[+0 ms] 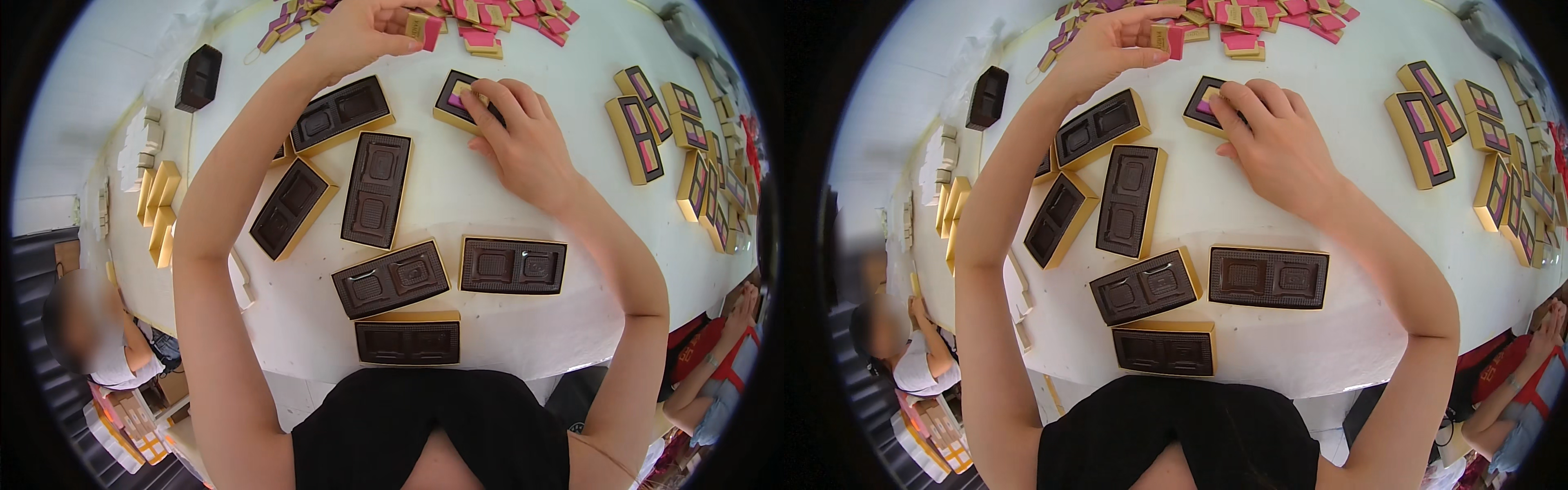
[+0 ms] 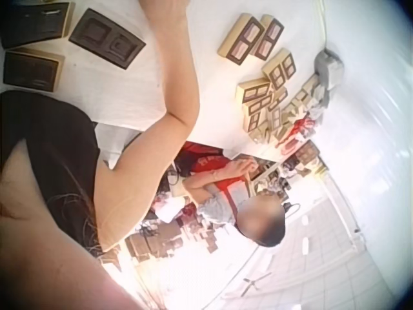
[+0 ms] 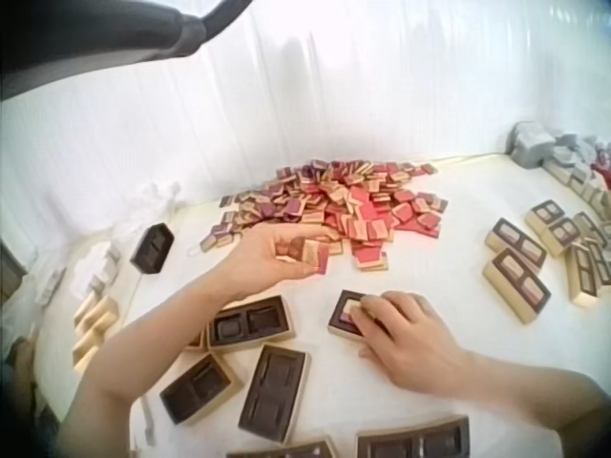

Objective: The person assembles cosmetic compacts by placing small colored inserts into black plastic trays and then inserting the trays into gold-colored boxes. The person repeatedly picks up inserts and trays, arranges them, and places them into boxes on a white table.

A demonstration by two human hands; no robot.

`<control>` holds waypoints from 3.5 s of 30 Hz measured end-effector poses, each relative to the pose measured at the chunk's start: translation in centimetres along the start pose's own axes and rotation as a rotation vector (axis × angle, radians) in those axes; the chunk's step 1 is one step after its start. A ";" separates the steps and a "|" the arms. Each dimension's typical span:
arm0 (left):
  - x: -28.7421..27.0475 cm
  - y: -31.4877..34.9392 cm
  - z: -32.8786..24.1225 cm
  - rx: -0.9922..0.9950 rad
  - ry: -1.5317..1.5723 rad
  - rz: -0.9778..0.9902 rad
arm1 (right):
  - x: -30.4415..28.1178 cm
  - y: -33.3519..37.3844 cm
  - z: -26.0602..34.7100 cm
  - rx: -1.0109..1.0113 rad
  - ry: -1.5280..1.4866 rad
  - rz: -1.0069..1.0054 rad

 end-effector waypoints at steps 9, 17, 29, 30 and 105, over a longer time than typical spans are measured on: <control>2.3 -1.1 -2.4 0.152 -0.029 0.197 | -4.6 0.7 -3.5 0.167 -0.408 -0.392; 8.9 -3.2 -5.1 0.094 -0.360 0.385 | -4.8 3.7 -3.2 0.162 -0.247 -0.423; 2.5 1.1 -2.6 0.222 -0.485 -0.181 | -1.7 3.2 -3.6 0.032 -0.171 0.039; 2.0 1.2 -2.5 0.205 -0.496 -0.184 | -1.8 2.9 -3.4 0.046 -0.168 0.068; 14.9 22.2 -6.0 0.278 -0.889 -0.032 | -5.7 13.6 9.0 0.125 0.068 0.120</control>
Point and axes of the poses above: each hand's wrist, its own y-axis away from the middle knuckle, its own x-axis out of the palm, z = x × y, the point moved 2 cm from there along -y, towards the middle knuckle, and after that the axes turned 8 degrees about z, right-handed, at the moved point
